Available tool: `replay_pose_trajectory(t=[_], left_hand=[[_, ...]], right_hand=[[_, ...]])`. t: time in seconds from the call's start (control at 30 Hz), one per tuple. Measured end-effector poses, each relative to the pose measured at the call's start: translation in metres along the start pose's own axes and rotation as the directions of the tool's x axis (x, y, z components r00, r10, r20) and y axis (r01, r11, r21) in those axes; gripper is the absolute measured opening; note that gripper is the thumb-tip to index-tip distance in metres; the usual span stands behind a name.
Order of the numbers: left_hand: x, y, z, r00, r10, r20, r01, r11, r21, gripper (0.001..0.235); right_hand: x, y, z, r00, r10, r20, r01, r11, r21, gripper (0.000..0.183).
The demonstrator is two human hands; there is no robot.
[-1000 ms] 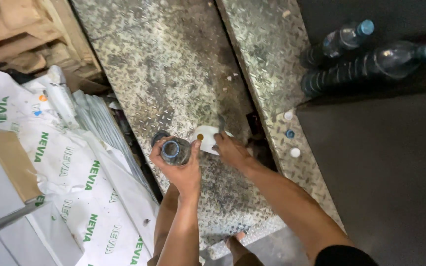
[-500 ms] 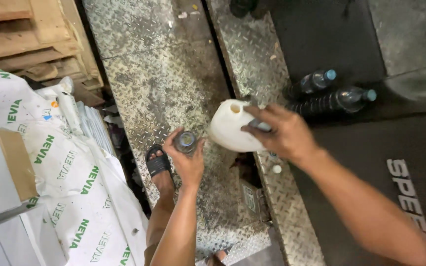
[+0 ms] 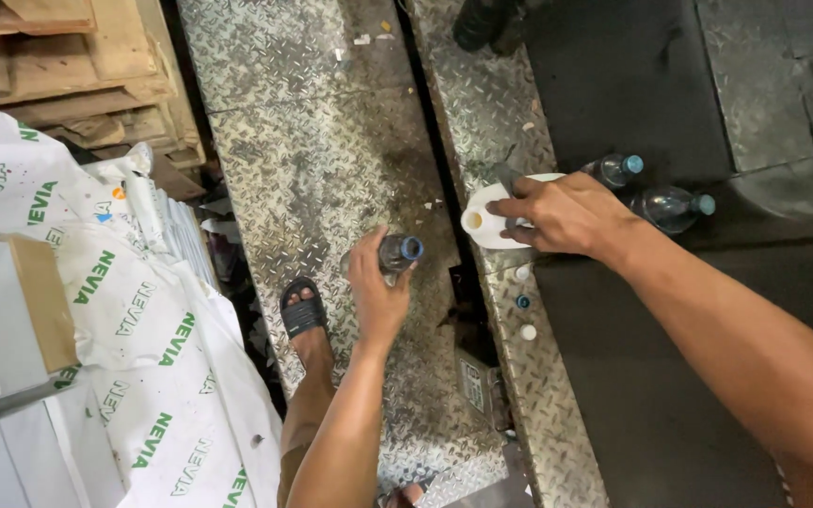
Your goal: The person adjusts a lever on a large industrial machine, then picks up a white plastic jug and a clear bottle. They pour a liquid from the jug into the bottle, place the bottle on the floor, and walk toward another area of the machine where a colleague is working.
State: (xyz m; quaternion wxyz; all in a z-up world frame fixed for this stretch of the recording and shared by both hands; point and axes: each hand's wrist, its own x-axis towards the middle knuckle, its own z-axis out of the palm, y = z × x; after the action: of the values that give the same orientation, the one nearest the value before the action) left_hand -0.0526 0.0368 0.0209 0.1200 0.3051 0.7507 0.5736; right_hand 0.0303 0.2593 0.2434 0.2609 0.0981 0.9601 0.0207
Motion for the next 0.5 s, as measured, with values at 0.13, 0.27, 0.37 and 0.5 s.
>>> replay_pose_trajectory(t=[0.13, 0.27, 0.37, 0.5], left_hand=[[0.002, 0.004, 0.003, 0.994, -0.062, 0.089, 0.053, 0.994, 0.101, 0.08], [0.004, 0.013, 0.003, 0.981, -0.082, 0.176, 0.064, 0.993, 0.104, 0.082], [0.001, 0.013, 0.005, 0.974, -0.119, 0.191, 0.102, 0.99, 0.096, 0.083], [-0.002, 0.004, 0.007, 0.953, -0.224, 0.205, 0.199, 0.97, 0.138, 0.08]], right_hand=[[-0.003, 0.005, 0.011, 0.996, 0.025, 0.083, -0.025, 1.0, -0.003, 0.05], [-0.004, 0.003, 0.02, 0.998, 0.019, 0.055, -0.022, 0.999, 0.048, 0.047], [-0.003, -0.005, 0.018, 0.998, 0.008, 0.07, -0.011, 0.999, 0.037, 0.049], [0.001, -0.014, 0.024, 0.996, 0.017, 0.085, -0.018, 1.0, 0.013, 0.046]])
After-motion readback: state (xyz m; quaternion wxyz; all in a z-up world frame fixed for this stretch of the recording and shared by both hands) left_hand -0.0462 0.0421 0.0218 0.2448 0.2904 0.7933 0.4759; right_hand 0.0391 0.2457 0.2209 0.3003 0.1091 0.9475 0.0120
